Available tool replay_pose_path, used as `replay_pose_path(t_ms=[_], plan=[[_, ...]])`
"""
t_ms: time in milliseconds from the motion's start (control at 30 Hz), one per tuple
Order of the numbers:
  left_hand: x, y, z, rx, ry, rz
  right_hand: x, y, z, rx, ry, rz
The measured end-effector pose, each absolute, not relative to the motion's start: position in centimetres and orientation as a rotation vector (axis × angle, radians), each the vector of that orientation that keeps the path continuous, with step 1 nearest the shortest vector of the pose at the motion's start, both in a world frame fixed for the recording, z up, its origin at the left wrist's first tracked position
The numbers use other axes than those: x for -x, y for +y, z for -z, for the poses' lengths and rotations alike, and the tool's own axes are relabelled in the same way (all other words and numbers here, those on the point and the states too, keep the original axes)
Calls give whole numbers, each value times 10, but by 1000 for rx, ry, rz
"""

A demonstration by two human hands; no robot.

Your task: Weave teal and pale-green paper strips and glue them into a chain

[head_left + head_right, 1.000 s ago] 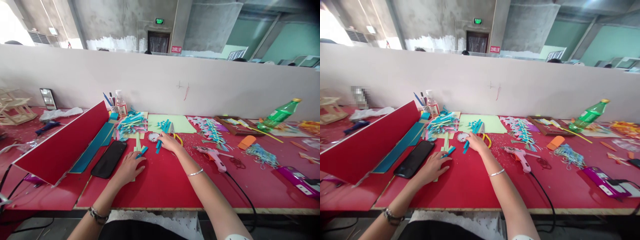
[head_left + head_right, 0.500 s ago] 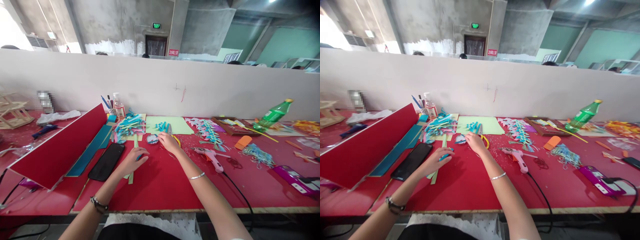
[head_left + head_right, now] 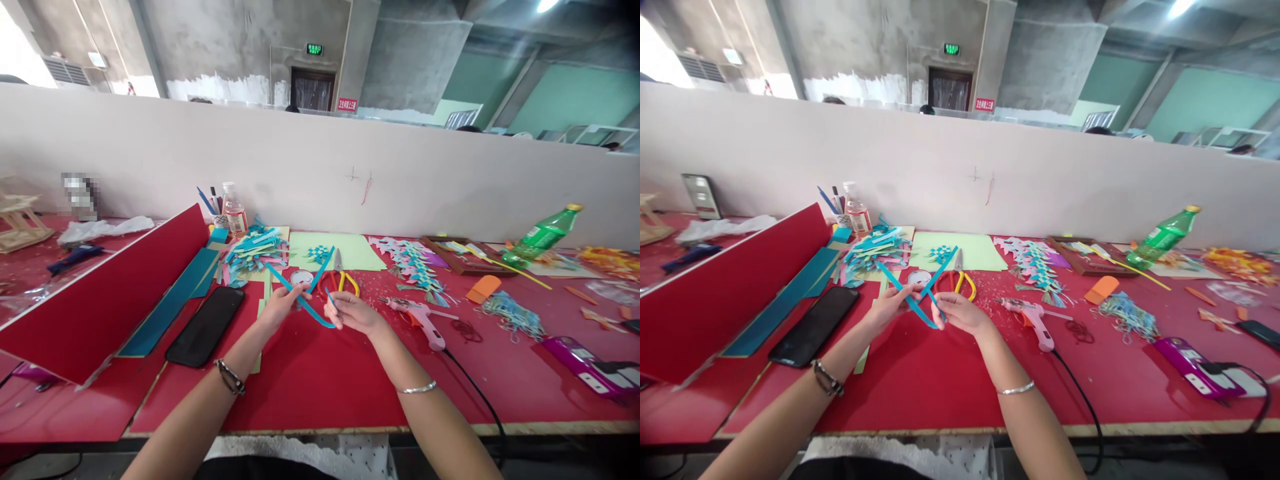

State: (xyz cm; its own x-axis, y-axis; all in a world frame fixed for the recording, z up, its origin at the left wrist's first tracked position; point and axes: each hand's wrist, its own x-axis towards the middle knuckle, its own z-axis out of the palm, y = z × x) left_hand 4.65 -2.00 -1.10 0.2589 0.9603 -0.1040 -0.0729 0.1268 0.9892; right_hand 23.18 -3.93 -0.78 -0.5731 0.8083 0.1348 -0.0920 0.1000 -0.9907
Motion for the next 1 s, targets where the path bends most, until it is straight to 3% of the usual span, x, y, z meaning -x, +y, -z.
replay_pose_path(t_ms=[133,367,633,1000], plan=[[-38,-24,13,-1331,1069,-953,-235,-36,11,787,-1571,-1501],[-49,-38,19,-1486,789,-581,-213,-40,8,893,-1532,-1206],[-54,-46,28,-1630,764,-449,-194,-49,14,983,-1446,-1458],[-49,-35,16,-1475,918,-952,-200,-40,17,971,-1476,-1192]])
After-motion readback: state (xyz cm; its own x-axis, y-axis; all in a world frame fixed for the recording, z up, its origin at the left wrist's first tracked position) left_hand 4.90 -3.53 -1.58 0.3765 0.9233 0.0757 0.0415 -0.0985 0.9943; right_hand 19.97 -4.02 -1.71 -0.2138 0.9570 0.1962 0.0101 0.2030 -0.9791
